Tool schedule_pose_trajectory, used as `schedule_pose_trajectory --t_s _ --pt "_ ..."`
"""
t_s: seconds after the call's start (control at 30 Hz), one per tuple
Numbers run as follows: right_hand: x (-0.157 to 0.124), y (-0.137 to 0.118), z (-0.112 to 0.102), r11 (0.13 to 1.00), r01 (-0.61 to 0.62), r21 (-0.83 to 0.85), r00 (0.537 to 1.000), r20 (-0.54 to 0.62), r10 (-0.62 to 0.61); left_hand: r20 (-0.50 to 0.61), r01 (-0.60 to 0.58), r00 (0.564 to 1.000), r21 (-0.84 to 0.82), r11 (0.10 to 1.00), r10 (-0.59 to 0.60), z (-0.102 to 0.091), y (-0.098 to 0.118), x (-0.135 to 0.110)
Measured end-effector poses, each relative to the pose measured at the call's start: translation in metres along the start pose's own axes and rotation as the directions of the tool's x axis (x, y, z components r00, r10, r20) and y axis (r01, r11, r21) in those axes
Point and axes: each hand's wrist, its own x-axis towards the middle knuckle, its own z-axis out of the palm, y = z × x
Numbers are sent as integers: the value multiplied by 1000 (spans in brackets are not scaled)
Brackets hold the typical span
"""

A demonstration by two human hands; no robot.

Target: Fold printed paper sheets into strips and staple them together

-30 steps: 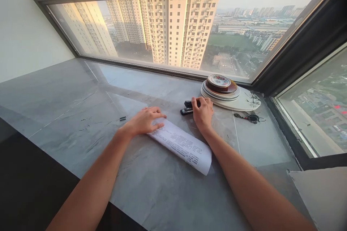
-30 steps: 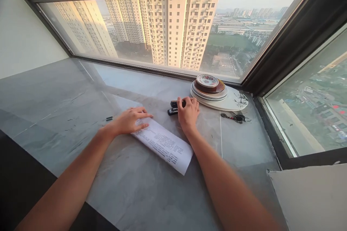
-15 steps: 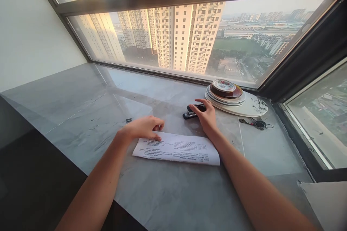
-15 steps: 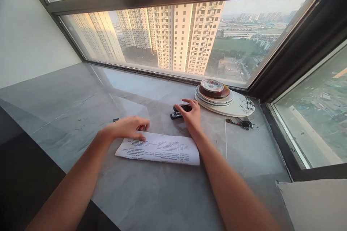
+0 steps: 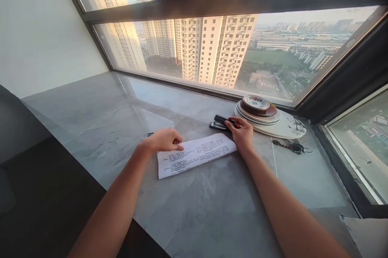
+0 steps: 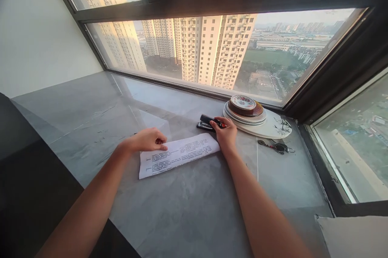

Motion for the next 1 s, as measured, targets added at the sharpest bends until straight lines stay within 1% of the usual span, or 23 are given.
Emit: schedule_pose_trajectory --t_s 0.07,0.17,0.23,0.27,0.3,0.33,0.37,0.4,0.43,0.47,0.5,0.53,0.57,0.6,0.67,0.77,0.87,0.93,1.0 --pt "0 1 0 999 -35 27 999 15 35 23 -32 999 -56 998 33 1 1 -1" --pt "0 1 -1 996 -77 42 996 55 74 63 -104 992 -129 986 113 4 6 -2" --pt "-1 -1 -1 994 -99 43 992 88 94 64 -150 985 -131 980 159 5 10 -1" --pt "-2 -3 -1 993 -107 44 989 108 102 65 -154 985 -120 981 163 5 10 0" --pt "-2 -4 -1 992 -113 46 986 129 107 57 -135 988 -99 986 141 5 9 0" --pt "-3 -5 -1 992 -118 48 983 147 110 23 -88 996 -74 993 90 3 6 0" --pt "-4 -7 -1 991 -120 50 981 158 111 -50 -10 999 -48 999 8 1 1 0" --pt "-4 -8 -1 992 -119 49 980 167 109 -159 97 982 -27 995 -100 -2 -6 -1" --pt "-4 -8 -1 993 -111 43 979 177 102 -284 217 934 -24 976 -215 -4 -14 -4" --pt "-4 -9 -1 995 -98 34 978 189 90 -387 333 865 -33 942 -319 -7 -23 -6" --pt "-4 -8 0 996 -81 21 976 206 75 -430 436 805 -40 899 -409 -9 -32 -9" --pt "-4 -8 0 998 -66 8 973 223 63 -420 508 774 -37 861 -474 -11 -40 -12" --pt "-3 -6 0 998 -55 -3 970 236 54 -388 561 756 -30 827 -527 -11 -48 -15" --pt "-3 -5 1 999 -47 -11 969 244 48 -345 590 752 -28 807 -562 -11 -53 -17" --pt "-2 -1 2 999 -41 -19 968 247 44 -284 604 757 -40 796 -589 -9 -59 -19" --pt "-2 1 3 999 -17 -30 967 252 24 -276 579 771 -69 812 -574 -7 -58 -17" --pt "-3 -4 2 997 44 -61 958 286 -25 -273 546 791 -90 833 -548 -6 -52 -13" --pt "-5 -10 0 993 100 -63 936 344 -72 -269 497 817 -118 860 -510 -5 -48 -11" --pt "-6 -17 -1 989 146 -35 898 423 -118 -280 423 849 -146 894 -448 -3 -45 -7"
